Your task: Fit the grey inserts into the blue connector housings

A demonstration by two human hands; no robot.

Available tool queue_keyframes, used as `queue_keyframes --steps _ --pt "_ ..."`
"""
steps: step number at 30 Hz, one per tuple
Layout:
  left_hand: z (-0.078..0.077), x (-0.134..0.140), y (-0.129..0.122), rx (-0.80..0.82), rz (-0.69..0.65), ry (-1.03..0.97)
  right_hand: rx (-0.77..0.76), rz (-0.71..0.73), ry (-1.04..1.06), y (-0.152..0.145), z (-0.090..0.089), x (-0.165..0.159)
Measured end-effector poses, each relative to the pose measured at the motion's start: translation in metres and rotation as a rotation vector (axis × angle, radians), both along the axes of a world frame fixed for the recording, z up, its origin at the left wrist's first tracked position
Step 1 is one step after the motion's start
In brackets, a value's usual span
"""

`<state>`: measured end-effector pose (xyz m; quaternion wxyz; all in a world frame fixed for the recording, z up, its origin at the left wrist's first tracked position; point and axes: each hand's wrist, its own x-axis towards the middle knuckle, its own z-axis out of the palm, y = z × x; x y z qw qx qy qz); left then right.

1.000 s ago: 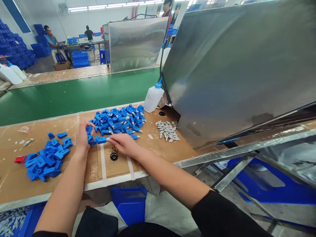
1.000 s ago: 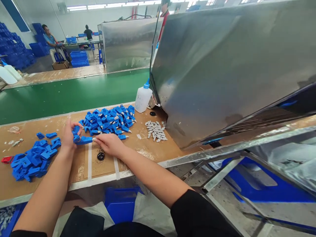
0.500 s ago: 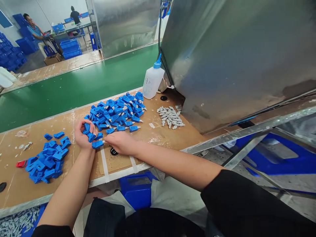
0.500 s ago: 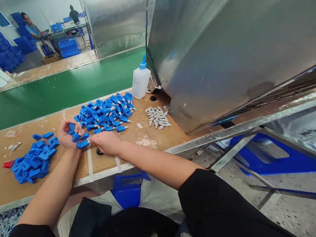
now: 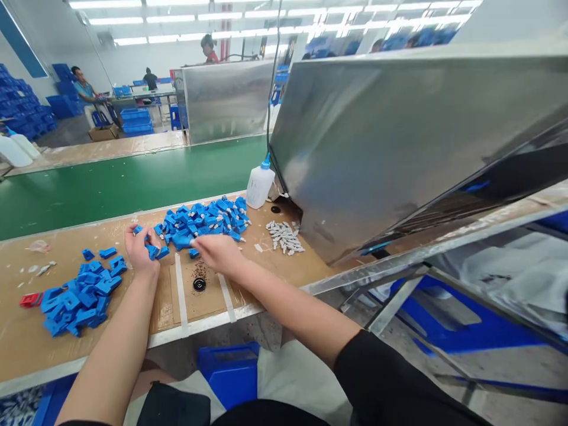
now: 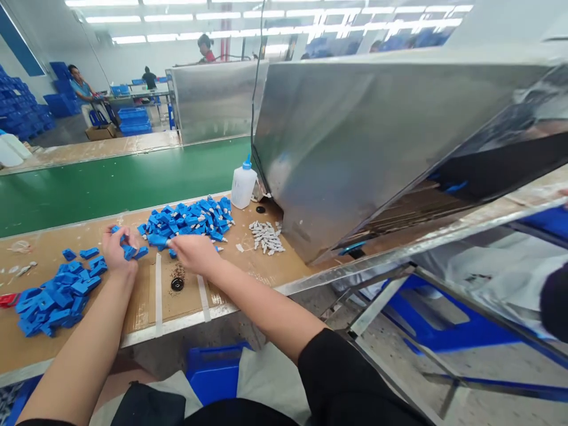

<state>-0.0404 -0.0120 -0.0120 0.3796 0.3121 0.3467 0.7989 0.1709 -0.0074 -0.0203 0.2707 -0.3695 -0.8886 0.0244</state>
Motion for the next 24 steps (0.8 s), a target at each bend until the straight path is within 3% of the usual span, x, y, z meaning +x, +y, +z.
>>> queue_keyframes --steps 2,4,8,10,13,16,19,24 --pt "-0.003 -0.004 0.002 -0.047 -0.050 0.007 -0.009 -0.198 -0.018 0.021 0.019 0.000" --pt "-0.006 -0.006 0.002 -0.095 -0.148 0.050 -0.011 -0.291 -0.102 0.042 0.035 -0.005" --pt "-0.007 -0.008 -0.002 -0.142 -0.304 0.117 -0.008 -0.236 -0.291 0.066 0.057 -0.003" --pt "-0.006 -0.009 -0.004 -0.143 -0.328 0.117 0.009 -0.238 -0.245 0.068 0.064 0.018" --pt "-0.005 -0.007 -0.007 -0.162 -0.357 0.121 -0.023 -0.358 -0.169 0.061 0.071 0.071" --pt "-0.005 -0.002 -0.008 -0.186 -0.437 0.112 -0.172 -0.429 -0.334 0.049 0.067 0.131" --pt "-0.008 0.003 -0.007 -0.230 -0.530 0.085 -0.315 -0.455 -0.464 0.031 0.047 0.170" --pt "-0.009 0.006 -0.005 -0.291 -0.472 0.179 -0.408 -0.586 -0.405 0.007 0.009 0.177"
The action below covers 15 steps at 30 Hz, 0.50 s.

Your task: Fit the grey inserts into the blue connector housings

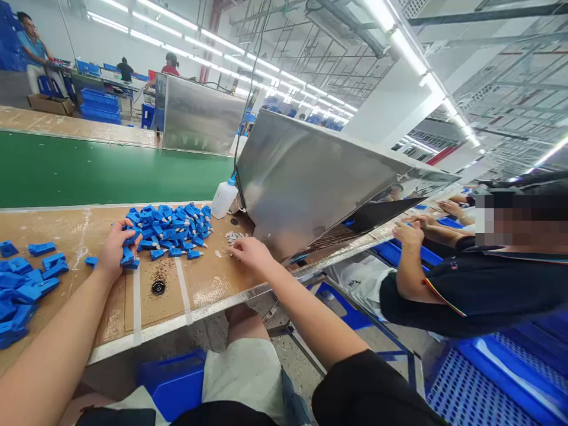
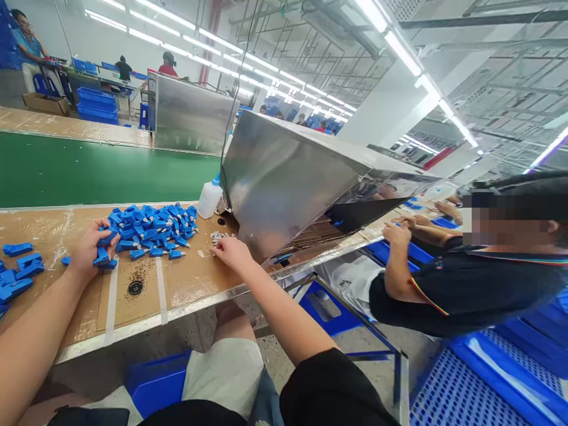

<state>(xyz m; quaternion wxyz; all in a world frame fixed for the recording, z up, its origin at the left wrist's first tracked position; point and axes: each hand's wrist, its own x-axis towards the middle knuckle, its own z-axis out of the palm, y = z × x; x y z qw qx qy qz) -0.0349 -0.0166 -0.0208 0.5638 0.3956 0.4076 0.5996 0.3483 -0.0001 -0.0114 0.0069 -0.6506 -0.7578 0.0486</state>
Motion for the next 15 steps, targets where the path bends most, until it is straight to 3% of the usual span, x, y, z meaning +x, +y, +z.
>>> queue_keyframes --steps 5,11,13,15 --pt "0.002 0.000 -0.002 0.014 0.070 0.072 0.031 -0.072 -0.033 -0.002 -0.012 -0.009" --pt "-0.001 0.001 -0.004 0.012 0.012 0.101 0.009 -0.045 -0.042 0.001 -0.010 -0.002" --pt "-0.002 0.002 -0.004 0.021 0.012 0.131 0.033 0.007 0.087 -0.002 -0.009 -0.007" --pt "-0.002 0.003 -0.004 0.035 0.009 0.179 -0.002 0.099 0.375 -0.007 -0.009 -0.022"
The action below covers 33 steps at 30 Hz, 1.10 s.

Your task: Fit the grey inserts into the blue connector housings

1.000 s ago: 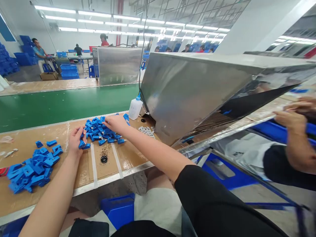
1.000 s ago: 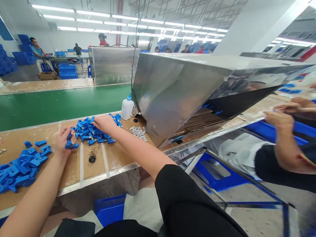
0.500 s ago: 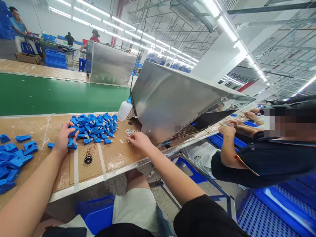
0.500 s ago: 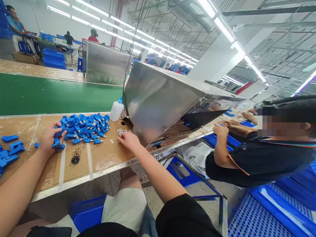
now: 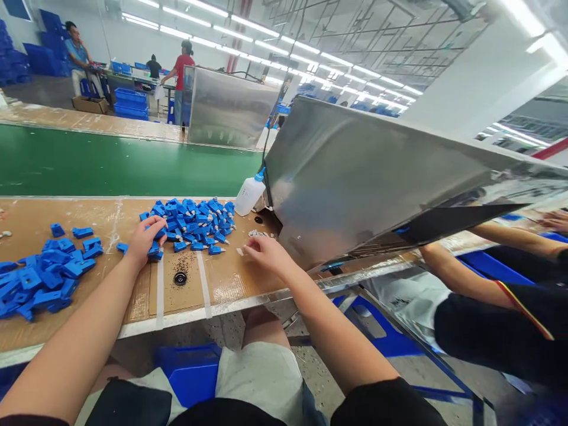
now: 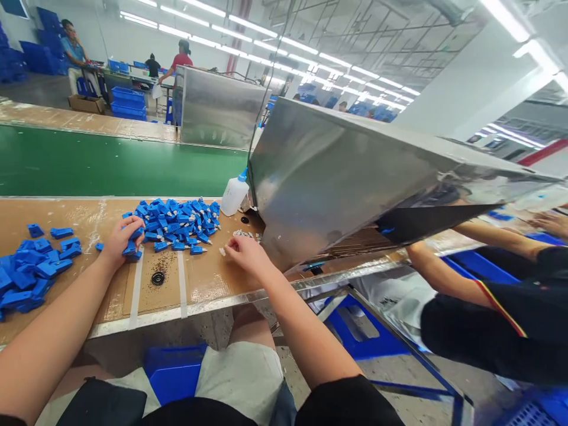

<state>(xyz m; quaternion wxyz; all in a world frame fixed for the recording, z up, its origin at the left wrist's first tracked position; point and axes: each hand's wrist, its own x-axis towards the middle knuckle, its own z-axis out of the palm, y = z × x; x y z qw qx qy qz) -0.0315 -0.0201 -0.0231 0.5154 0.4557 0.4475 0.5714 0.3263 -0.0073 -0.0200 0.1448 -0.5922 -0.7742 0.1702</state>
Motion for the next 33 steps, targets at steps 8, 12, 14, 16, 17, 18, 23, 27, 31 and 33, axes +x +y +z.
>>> queue_keyframes --steps 8,12,14,16,17,18,23,27,31,33 --pt "-0.009 0.000 0.002 0.027 -0.042 0.071 -0.589 0.395 0.947 -0.030 -0.026 -0.116" --pt "-0.010 0.001 0.003 0.052 -0.026 0.073 -0.577 0.466 0.874 -0.036 -0.036 -0.130" --pt "-0.009 0.002 0.004 0.059 -0.026 0.067 -0.536 0.468 0.827 -0.037 -0.038 -0.128" --pt "-0.010 0.003 0.006 0.056 -0.031 0.072 -0.461 0.477 0.761 -0.038 -0.039 -0.126" --pt "-0.010 0.004 0.006 0.055 -0.037 0.075 -0.405 0.489 0.721 -0.038 -0.039 -0.125" --pt "-0.010 0.004 0.007 0.059 -0.042 0.076 -0.342 0.505 0.680 -0.038 -0.040 -0.125" --pt "-0.012 0.004 0.007 0.085 -0.046 0.077 -0.120 0.598 0.530 -0.039 -0.037 -0.128" --pt "-0.011 0.004 0.007 0.059 -0.050 0.098 -0.107 0.655 0.490 -0.042 -0.031 -0.128" --pt "-0.011 0.005 0.006 0.053 -0.052 0.086 -0.224 0.574 0.568 -0.039 -0.029 -0.131" --pt "-0.011 0.005 0.006 0.055 -0.043 0.075 -0.330 0.420 0.735 -0.032 -0.029 -0.135"
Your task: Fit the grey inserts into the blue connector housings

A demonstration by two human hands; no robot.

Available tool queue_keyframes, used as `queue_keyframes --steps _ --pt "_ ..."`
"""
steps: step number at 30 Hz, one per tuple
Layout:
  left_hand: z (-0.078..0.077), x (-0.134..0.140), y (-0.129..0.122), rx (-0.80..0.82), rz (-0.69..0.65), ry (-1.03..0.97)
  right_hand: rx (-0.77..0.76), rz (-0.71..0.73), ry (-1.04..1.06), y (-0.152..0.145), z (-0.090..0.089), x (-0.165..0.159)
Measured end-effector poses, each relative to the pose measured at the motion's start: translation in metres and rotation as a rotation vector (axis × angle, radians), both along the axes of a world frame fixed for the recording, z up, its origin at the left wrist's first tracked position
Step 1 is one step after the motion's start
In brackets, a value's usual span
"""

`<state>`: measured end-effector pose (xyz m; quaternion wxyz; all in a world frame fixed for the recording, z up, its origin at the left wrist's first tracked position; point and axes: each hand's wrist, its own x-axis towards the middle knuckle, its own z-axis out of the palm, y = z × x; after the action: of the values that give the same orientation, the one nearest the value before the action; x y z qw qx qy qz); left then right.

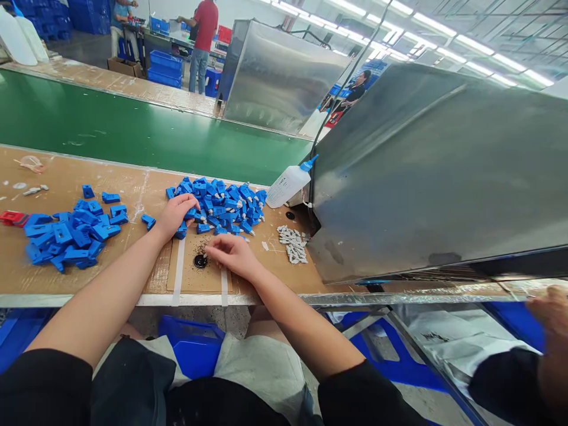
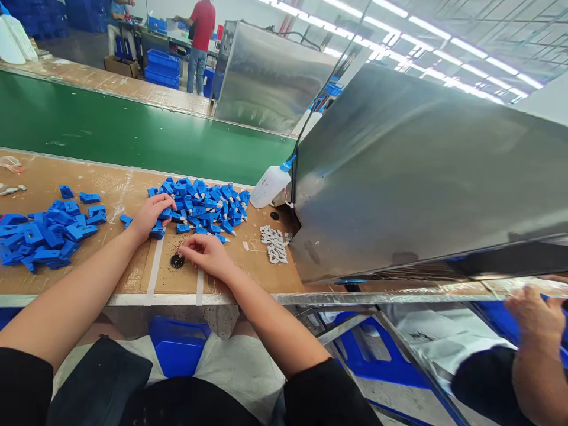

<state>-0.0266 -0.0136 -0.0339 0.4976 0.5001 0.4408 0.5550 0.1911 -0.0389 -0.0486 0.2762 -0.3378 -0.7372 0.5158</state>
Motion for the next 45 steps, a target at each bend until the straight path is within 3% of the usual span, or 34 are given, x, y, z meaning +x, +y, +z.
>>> queue_keyframes --steps 3,8,21,27,33,36,38,43,45 --pt "0.000 0.000 0.000 -0.006 0.027 -0.005 -0.221 -0.185 0.246 0.018 0.005 -0.013" --pt "0.001 0.001 -0.003 -0.015 0.047 0.023 -0.228 -0.329 0.520 0.038 0.012 -0.039" --pt "0.006 0.008 -0.008 -0.060 0.018 0.062 -0.113 -0.265 0.447 0.030 -0.002 -0.048" --pt "0.006 0.007 -0.008 -0.043 0.003 0.123 0.116 -0.224 0.289 0.030 -0.006 -0.045" --pt "0.010 0.005 -0.010 -0.047 0.000 0.225 0.591 -0.068 -0.079 0.042 -0.002 -0.030" --pt "0.014 -0.001 -0.010 -0.041 -0.035 0.251 0.729 -0.034 -0.248 0.041 0.002 -0.024" --pt "0.019 -0.009 -0.009 -0.006 0.050 0.195 0.765 -0.043 -0.263 0.038 0.003 -0.023" --pt "0.028 -0.022 -0.003 0.201 0.594 -0.169 0.852 0.049 -0.241 0.029 0.002 -0.032" --pt "0.026 -0.019 -0.002 0.202 0.589 -0.255 0.891 0.105 -0.286 0.027 0.000 -0.038"
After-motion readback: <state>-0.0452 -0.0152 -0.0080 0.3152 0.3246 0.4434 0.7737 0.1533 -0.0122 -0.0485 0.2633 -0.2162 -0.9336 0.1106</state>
